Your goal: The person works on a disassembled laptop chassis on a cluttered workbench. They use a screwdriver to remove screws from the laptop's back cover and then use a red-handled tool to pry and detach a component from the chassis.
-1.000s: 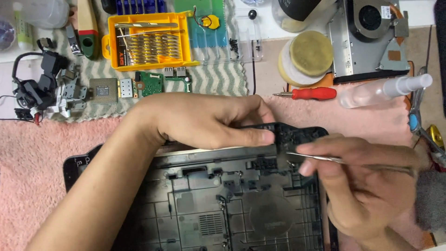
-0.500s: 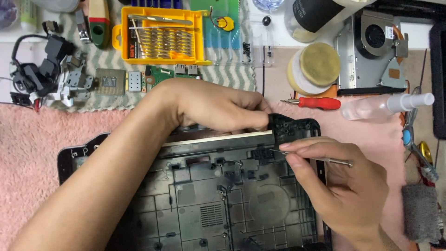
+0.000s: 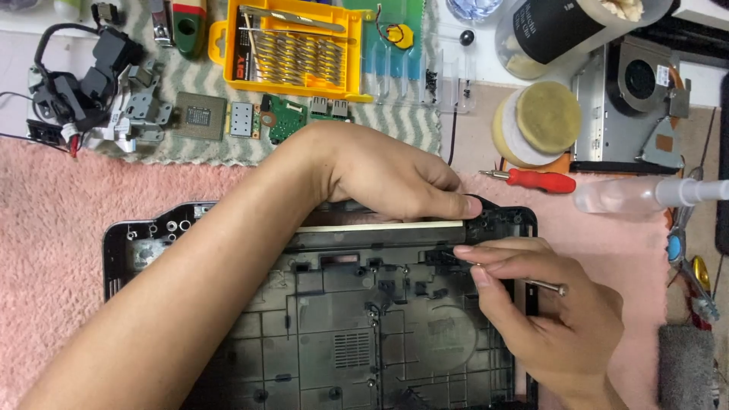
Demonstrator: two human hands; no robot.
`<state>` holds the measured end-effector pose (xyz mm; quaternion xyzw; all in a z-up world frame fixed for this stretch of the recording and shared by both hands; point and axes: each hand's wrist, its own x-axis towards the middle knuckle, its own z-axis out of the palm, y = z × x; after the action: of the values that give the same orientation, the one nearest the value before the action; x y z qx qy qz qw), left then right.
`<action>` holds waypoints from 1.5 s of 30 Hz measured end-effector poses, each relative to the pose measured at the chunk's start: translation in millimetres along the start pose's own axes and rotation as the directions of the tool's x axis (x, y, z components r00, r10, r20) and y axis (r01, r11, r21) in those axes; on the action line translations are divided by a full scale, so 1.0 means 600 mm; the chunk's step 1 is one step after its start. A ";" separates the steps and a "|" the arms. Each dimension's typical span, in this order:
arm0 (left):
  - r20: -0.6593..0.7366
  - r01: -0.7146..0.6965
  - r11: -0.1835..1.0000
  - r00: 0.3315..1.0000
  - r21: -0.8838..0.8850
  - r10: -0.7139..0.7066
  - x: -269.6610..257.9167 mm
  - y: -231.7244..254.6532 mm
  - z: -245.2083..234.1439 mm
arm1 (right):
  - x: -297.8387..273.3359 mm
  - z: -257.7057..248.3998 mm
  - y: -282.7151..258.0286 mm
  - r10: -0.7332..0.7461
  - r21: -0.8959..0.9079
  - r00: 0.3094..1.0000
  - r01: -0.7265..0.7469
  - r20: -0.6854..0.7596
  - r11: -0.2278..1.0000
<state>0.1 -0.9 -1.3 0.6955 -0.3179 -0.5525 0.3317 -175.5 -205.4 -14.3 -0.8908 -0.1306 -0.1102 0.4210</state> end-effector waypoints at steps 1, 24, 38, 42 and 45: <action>-0.006 0.008 1.000 1.000 0.012 -0.008 0.003 -0.001 0.000 | -0.001 0.001 0.003 0.005 0.004 1.000 -0.005 0.001 1.000; 0.007 -0.024 0.993 1.000 -0.116 0.025 0.009 -0.016 0.006 | -0.001 -0.006 0.003 0.079 -0.072 0.995 -0.075 0.054 0.995; 0.027 -0.065 0.993 0.997 -0.103 0.068 0.011 -0.017 0.003 | 0.014 -0.005 -0.001 0.057 0.088 0.994 -0.065 0.088 0.994; 0.072 -0.287 0.956 0.954 -0.060 0.291 0.024 -0.037 -0.001 | 0.018 -0.007 0.005 -0.090 0.047 0.992 0.086 0.090 0.995; 0.054 -0.240 0.970 0.969 -0.048 0.243 0.023 -0.035 0.002 | 0.012 -0.013 0.019 -0.090 0.113 0.989 0.077 0.117 0.991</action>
<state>3.2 0.2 -26.1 0.6281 -0.3985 -0.5347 0.4010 -165.4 -217.6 -15.4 -0.8654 -0.1990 -0.0660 0.4551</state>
